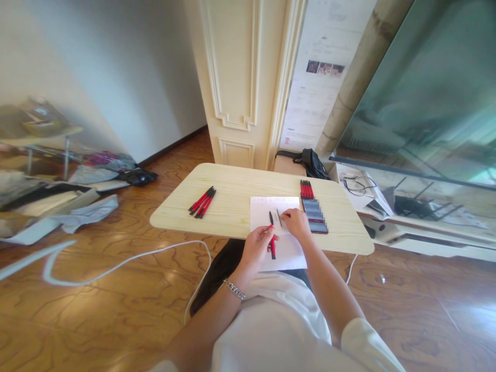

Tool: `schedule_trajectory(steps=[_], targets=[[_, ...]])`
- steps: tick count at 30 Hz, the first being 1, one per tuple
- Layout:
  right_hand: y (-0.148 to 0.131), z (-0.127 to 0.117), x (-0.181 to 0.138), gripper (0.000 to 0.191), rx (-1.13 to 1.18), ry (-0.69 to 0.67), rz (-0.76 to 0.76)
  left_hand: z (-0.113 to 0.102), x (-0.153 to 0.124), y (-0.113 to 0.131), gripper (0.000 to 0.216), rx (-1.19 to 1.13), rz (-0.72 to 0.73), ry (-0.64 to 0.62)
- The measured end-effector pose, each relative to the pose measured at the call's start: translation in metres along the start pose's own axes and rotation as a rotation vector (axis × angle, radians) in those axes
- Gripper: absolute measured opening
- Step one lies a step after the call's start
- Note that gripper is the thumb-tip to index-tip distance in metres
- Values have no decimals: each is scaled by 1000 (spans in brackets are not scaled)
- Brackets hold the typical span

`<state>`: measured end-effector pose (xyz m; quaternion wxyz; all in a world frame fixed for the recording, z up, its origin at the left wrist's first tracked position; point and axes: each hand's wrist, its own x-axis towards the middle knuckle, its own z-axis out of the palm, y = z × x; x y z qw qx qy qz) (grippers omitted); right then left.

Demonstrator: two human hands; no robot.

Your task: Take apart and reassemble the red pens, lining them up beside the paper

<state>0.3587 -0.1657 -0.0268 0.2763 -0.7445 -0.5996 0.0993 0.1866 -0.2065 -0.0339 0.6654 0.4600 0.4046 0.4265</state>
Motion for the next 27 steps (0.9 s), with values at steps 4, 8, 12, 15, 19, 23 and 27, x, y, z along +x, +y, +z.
schedule_trajectory(steps=[4,8,12,15,19,23,27], targets=[[-3,-13,-14,24,249,87,57,-1,0,0,43,13,13,26],[-14,-20,-51,26,514,55,5,0,0,5,38,-1,46,81],[-30,-15,-86,23,664,-72,1,5,1,8,31,-17,113,142],[-36,-10,-96,19,726,-74,0,9,1,9,29,-16,142,157],[-25,-12,-81,22,711,-25,19,9,-2,11,27,70,228,124],[0,-23,-44,23,499,77,142,1,-3,9,21,387,422,87],[15,-27,-14,18,181,34,183,-6,1,-1,19,712,588,23]])
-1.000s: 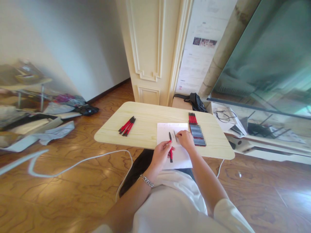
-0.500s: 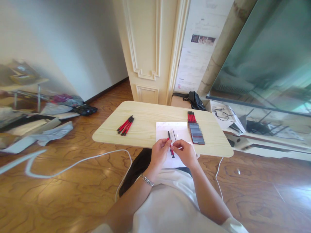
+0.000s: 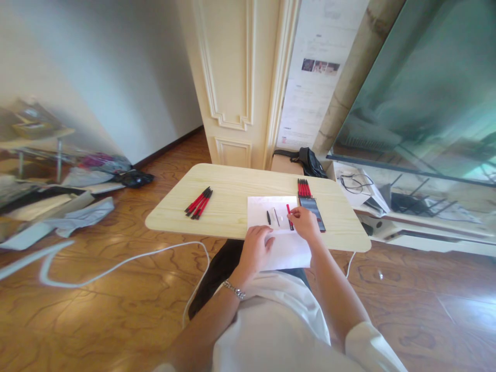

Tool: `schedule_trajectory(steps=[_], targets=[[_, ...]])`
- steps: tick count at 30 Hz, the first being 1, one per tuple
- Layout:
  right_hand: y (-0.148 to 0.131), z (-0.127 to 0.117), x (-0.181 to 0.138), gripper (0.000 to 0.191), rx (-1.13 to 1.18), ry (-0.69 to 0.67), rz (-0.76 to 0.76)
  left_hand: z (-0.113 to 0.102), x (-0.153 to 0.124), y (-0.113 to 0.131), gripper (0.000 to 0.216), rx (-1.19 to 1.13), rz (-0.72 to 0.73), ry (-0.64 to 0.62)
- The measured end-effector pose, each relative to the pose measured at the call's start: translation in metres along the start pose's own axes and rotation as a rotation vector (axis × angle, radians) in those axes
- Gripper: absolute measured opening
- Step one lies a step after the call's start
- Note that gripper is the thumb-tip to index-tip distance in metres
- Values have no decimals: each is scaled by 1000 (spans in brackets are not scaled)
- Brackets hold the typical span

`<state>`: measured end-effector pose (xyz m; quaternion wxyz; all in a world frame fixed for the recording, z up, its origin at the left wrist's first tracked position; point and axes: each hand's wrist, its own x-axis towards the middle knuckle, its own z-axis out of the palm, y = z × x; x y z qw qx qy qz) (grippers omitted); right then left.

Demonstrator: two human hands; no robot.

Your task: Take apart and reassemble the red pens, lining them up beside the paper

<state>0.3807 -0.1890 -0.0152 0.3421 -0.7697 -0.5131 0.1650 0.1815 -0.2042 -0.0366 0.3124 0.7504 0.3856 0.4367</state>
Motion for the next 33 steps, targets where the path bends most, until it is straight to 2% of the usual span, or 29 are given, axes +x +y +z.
schedule_trajectory(steps=[4,9,15,22,27,33], targets=[[1,9,7,17,-196,-17,-35,2,0,-12,23,128,54,-59],[3,18,3,16,-270,-12,-68,-2,1,-17,21,194,72,-121],[3,15,-2,15,-182,12,-71,-8,2,-18,19,209,86,-136],[8,0,-20,22,-3,133,-1,-17,3,-22,22,213,90,-151],[4,-5,-14,22,-146,37,-18,-22,4,-12,22,213,115,-104],[-9,8,9,32,-340,-89,-15,-18,-1,-3,17,136,52,-89]])
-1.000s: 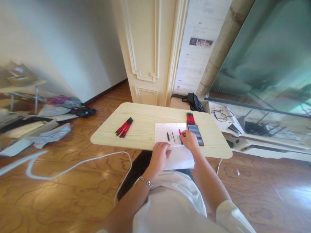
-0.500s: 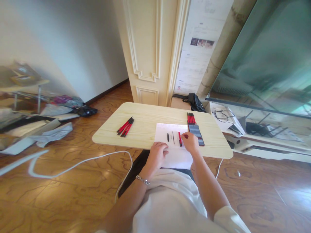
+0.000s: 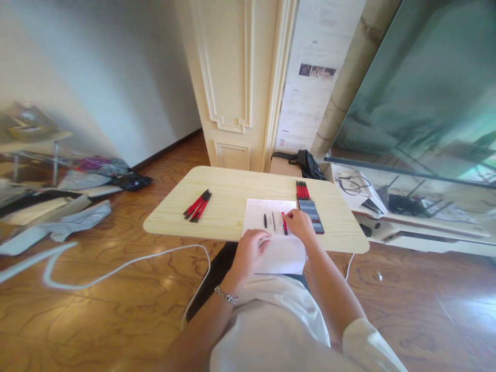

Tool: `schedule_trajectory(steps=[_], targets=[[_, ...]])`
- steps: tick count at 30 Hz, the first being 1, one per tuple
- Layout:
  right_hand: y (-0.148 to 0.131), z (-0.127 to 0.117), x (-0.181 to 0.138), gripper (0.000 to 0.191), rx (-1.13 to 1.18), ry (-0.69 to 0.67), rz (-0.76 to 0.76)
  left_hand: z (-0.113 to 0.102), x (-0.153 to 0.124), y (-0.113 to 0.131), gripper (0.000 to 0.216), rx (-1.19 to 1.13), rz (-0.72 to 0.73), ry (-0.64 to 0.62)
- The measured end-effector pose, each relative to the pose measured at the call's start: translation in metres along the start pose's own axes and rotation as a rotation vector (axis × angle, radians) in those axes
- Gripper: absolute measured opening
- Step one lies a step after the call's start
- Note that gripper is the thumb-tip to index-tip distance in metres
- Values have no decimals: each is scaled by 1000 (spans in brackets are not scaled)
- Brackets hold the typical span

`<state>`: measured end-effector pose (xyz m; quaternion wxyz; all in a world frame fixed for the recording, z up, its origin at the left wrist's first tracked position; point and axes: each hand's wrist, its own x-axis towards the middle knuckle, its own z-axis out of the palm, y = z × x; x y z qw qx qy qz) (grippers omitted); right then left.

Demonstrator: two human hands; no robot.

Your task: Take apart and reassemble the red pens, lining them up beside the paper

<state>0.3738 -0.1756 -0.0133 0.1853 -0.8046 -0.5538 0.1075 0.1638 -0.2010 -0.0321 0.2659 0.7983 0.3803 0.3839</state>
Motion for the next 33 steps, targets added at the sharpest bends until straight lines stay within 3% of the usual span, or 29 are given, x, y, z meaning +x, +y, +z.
schedule_trajectory(steps=[6,12,17,20,25,29,33], targets=[[-6,11,16,40,-133,-51,23,9,-2,1,15,-86,-69,-47],[-3,10,23,34,-90,-23,22,12,-1,3,13,-241,-158,-45],[0,0,9,40,396,69,-108,11,3,8,26,-414,-218,-11],[-7,-2,-14,35,761,38,-212,11,9,14,33,-525,-246,5],[-25,3,-51,29,996,-13,-324,14,16,23,38,-714,-245,34],[-24,3,-49,31,951,-71,-335,15,13,20,37,-795,-271,8],[-10,-3,-24,25,604,83,-262,17,10,12,37,-879,-352,45]])
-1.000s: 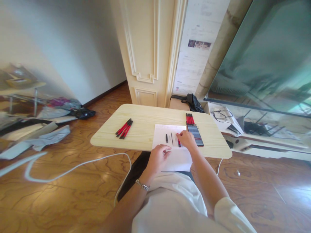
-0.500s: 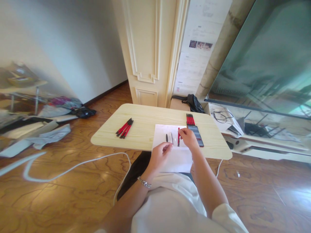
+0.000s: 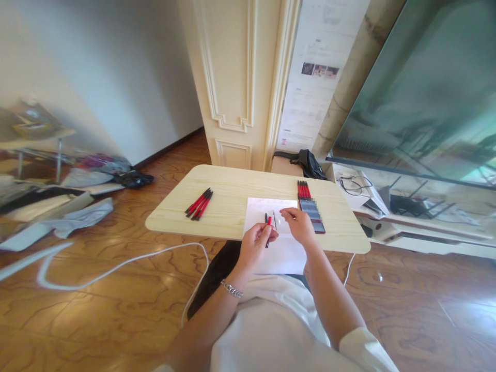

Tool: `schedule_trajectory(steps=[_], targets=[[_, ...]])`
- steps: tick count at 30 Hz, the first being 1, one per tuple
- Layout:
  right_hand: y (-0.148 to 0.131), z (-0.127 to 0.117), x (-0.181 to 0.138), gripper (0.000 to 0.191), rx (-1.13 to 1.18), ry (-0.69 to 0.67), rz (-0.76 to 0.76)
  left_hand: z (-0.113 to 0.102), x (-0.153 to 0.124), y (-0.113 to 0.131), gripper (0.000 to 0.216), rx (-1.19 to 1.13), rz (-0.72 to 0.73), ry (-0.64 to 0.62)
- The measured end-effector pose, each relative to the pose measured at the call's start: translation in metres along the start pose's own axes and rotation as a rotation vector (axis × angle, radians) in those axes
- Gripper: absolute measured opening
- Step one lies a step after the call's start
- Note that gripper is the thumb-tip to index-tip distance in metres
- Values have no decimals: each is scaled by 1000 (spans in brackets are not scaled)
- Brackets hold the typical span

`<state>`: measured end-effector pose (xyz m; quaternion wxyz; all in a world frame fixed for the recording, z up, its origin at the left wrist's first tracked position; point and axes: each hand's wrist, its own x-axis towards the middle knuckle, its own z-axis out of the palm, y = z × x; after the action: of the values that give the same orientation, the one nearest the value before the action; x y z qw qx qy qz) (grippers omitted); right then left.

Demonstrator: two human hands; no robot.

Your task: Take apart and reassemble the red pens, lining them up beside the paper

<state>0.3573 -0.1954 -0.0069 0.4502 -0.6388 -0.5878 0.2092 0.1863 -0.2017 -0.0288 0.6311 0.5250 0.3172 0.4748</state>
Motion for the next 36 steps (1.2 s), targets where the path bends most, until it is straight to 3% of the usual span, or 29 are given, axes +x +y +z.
schedule_trajectory(steps=[2,6,15,19,24,26,30,36], targets=[[8,-2,9,22,-205,0,30,-2,0,-2,37,-18,-15,26],[17,8,16,20,-436,-128,86,-5,0,-1,40,34,-10,44],[18,22,14,17,-563,-133,111,-7,-1,0,42,95,-17,39],[22,17,11,15,-283,-44,131,-7,-1,-2,41,97,-18,35],[16,12,-1,31,509,-58,198,-5,-2,0,42,119,-20,8],[9,13,-8,34,695,-57,205,-4,-3,1,41,136,-5,-7],[-7,16,-18,30,772,-32,184,-1,-6,2,39,158,20,-24],[-19,19,-20,27,583,-29,90,-2,-7,4,37,170,28,-35]])
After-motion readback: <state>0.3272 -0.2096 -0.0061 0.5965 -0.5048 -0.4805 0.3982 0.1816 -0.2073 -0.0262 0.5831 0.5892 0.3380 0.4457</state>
